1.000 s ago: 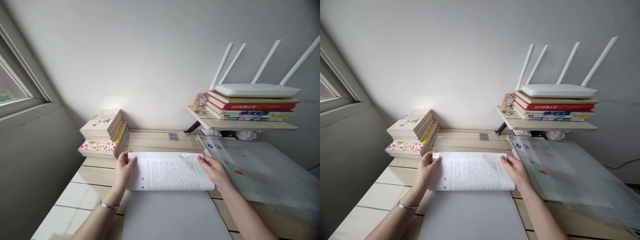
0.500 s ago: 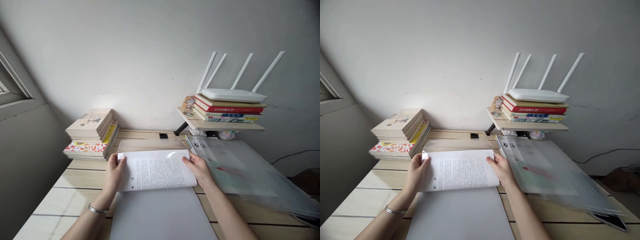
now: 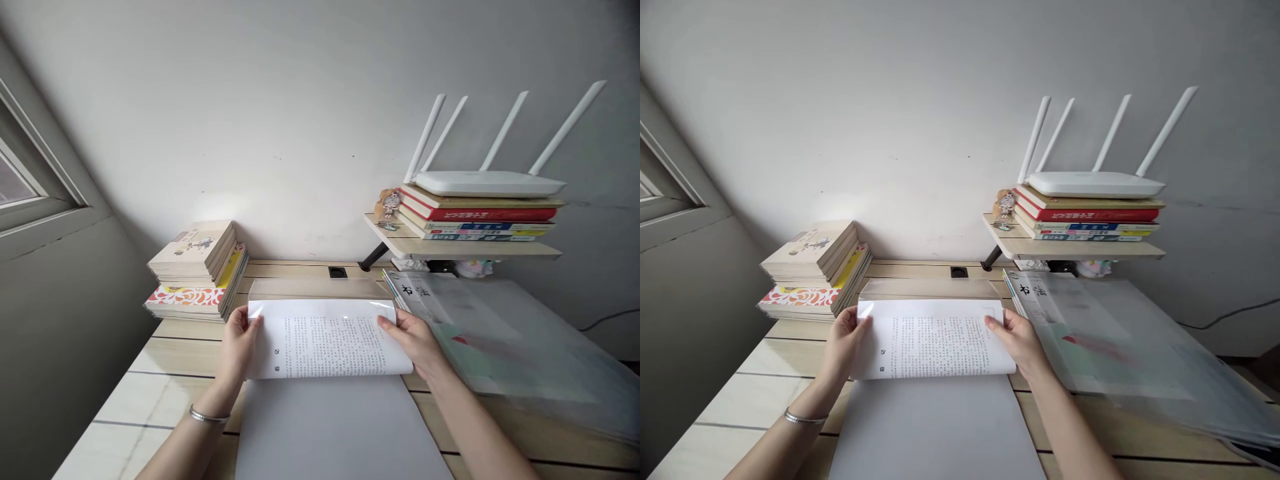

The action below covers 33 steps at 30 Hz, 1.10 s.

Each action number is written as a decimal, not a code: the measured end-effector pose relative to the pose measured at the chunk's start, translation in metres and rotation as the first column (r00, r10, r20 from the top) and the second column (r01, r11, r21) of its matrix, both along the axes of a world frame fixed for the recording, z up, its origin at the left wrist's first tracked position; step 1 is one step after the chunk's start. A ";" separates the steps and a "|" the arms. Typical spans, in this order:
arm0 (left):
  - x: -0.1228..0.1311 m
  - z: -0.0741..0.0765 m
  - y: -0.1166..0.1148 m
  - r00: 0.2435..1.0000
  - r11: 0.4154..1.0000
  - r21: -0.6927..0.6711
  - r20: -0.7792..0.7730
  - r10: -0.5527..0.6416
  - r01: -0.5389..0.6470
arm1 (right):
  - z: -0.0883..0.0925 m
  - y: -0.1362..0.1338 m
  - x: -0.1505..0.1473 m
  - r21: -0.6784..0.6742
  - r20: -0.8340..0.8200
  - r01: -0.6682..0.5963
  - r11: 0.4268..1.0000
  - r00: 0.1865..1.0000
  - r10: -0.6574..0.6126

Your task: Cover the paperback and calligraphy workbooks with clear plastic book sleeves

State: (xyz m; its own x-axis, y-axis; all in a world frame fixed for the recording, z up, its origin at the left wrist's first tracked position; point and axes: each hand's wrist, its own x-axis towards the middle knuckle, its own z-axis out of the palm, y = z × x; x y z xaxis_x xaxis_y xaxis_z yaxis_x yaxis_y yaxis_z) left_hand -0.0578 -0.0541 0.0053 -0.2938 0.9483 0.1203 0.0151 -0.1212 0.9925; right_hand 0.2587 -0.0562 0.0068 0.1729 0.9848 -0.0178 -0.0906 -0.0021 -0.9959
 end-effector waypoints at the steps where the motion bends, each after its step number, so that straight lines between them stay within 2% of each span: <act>1: 0.000 -0.002 0.001 1.000 1.000 0.005 -0.008 0.017 -0.017 | -0.002 0.001 0.001 0.023 0.022 0.028 0.999 0.999 -0.029; 4: 0.000 -0.003 0.000 0.998 0.999 0.014 -0.028 0.053 -0.052 | -0.009 0.005 0.002 0.104 0.111 0.105 0.989 0.987 -0.117; 7: 0.000 0.001 -0.002 0.999 1.000 0.012 -0.027 0.016 -0.016 | -0.011 0.005 0.001 0.126 0.138 0.129 0.984 0.980 -0.147; 10: 0.001 0.003 -0.004 0.999 0.999 0.031 0.019 -0.027 0.027 | -0.008 0.003 0.002 0.110 0.097 0.077 0.991 0.991 -0.087; 14: 0.004 0.000 -0.003 1.000 0.998 0.056 0.010 0.014 -0.015 | -0.005 0.002 0.003 0.106 0.077 -0.026 0.994 0.997 0.018; 19: 0.001 -0.003 -0.002 0.997 0.998 0.016 -0.051 0.054 -0.054 | -0.010 0.008 0.002 0.160 0.174 0.067 0.985 0.980 -0.095; 24: 0.000 0.009 -0.004 0.998 0.996 -0.052 0.010 -0.066 0.067 | -0.016 0.011 0.001 0.234 0.182 0.099 0.967 0.973 -0.144; 26: 0.002 0.010 -0.005 0.997 0.995 -0.070 0.011 -0.072 0.073 | -0.014 0.010 0.003 0.236 0.154 0.089 0.968 0.980 -0.128; 31: 0.008 0.000 -0.004 0.999 1.000 -0.016 -0.040 0.013 -0.013 | -0.007 0.006 0.008 0.202 0.150 -0.072 0.977 0.988 0.042; 33: 0.008 -0.004 -0.003 0.998 1.000 0.003 -0.063 0.027 -0.027 | -0.009 0.007 0.008 0.208 0.171 -0.048 0.977 0.985 0.012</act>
